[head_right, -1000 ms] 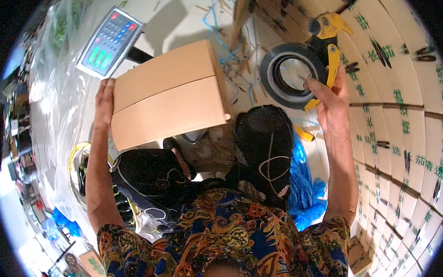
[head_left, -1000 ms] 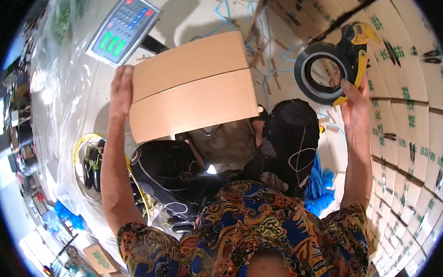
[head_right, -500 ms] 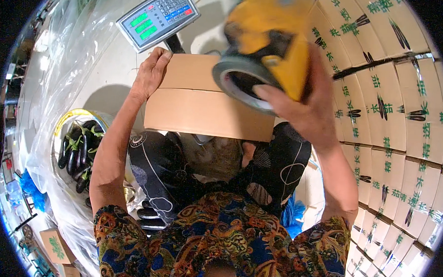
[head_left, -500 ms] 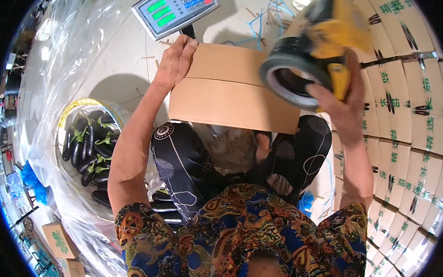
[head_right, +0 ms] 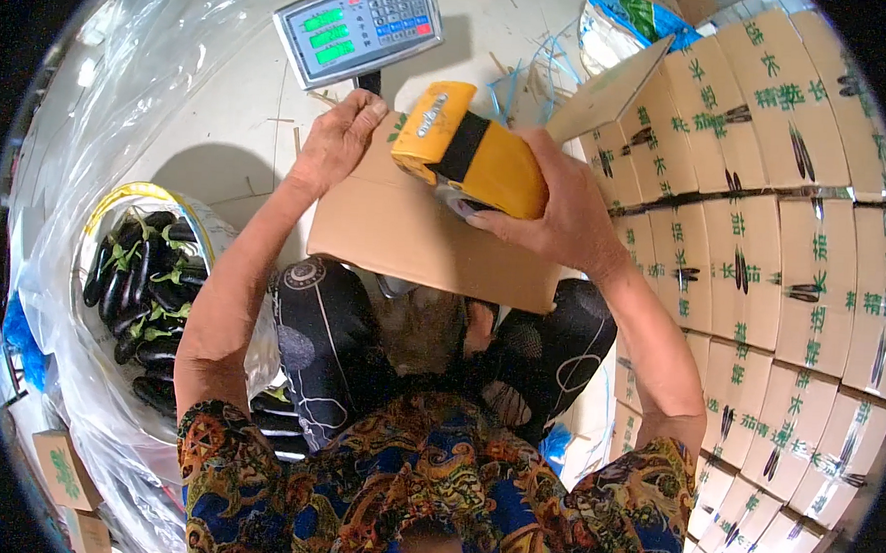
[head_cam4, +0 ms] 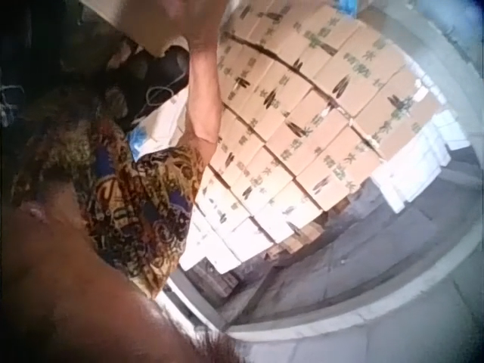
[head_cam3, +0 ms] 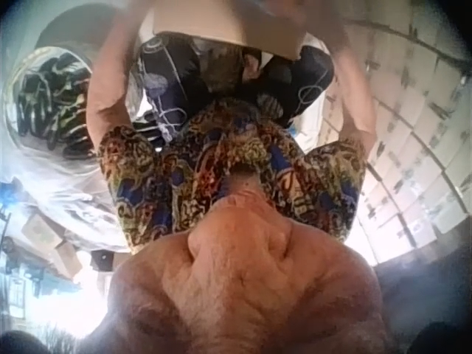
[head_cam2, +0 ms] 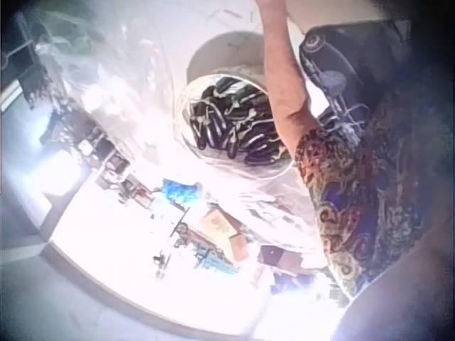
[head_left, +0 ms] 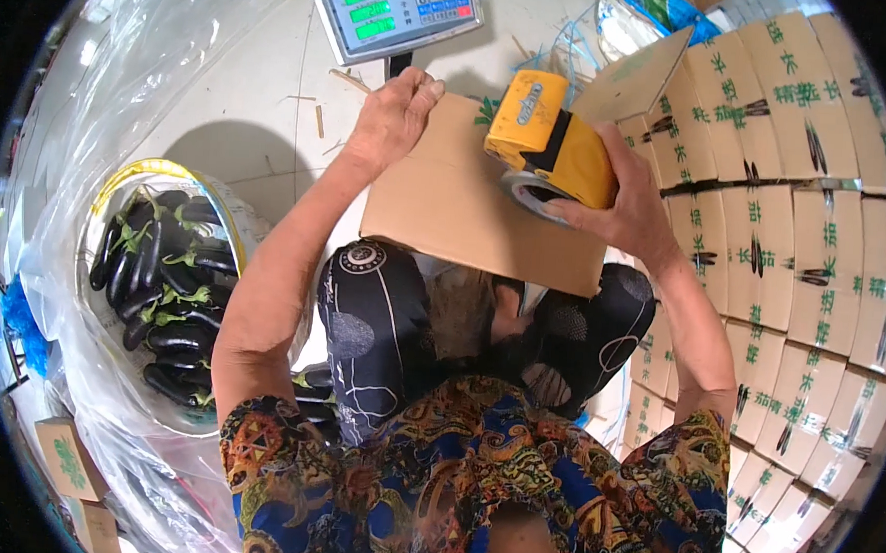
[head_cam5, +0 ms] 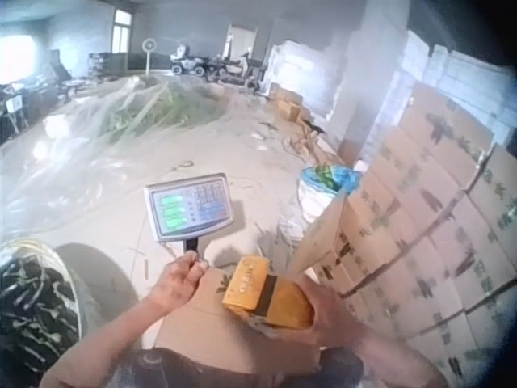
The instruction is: The person tapes a cardboard box closed using a tape dispenser, places a blue plastic bag inside another box, and transfers eggplants from a bin into the lined box.
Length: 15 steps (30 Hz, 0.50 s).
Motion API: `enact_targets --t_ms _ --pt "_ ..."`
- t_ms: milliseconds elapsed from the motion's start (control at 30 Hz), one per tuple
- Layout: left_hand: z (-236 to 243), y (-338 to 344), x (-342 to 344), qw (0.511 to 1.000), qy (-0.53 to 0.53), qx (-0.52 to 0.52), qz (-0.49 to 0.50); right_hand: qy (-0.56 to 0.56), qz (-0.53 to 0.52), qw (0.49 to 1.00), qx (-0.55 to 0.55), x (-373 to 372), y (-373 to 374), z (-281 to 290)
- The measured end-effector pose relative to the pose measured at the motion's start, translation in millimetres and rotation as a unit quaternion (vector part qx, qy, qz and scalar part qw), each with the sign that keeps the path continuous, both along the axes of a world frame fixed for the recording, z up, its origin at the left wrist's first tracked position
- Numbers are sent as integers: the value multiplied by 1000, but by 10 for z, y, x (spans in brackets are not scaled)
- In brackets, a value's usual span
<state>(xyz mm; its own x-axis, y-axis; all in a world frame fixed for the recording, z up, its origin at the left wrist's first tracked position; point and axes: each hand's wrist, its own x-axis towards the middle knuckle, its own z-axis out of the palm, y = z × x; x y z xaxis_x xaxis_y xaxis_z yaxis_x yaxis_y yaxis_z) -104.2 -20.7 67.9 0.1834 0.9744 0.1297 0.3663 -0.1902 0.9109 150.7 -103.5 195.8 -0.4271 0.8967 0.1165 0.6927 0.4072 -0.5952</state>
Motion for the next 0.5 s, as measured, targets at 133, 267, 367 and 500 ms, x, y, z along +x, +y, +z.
enact_targets --t_ms 133,267,367,500 --pt "205 -73 -19 965 11 237 114 -27 -10 1000 0 4 1 45" --pt "742 -392 -9 947 -264 -174 -56 -7 -6 1000 -11 30 -12 21" --pt "850 -537 138 940 -257 -204 -98 -5 -1 1000 2 3 -5 43" --pt "681 -536 237 925 -322 -172 -108 10 4 1000 8 -42 -14 55"
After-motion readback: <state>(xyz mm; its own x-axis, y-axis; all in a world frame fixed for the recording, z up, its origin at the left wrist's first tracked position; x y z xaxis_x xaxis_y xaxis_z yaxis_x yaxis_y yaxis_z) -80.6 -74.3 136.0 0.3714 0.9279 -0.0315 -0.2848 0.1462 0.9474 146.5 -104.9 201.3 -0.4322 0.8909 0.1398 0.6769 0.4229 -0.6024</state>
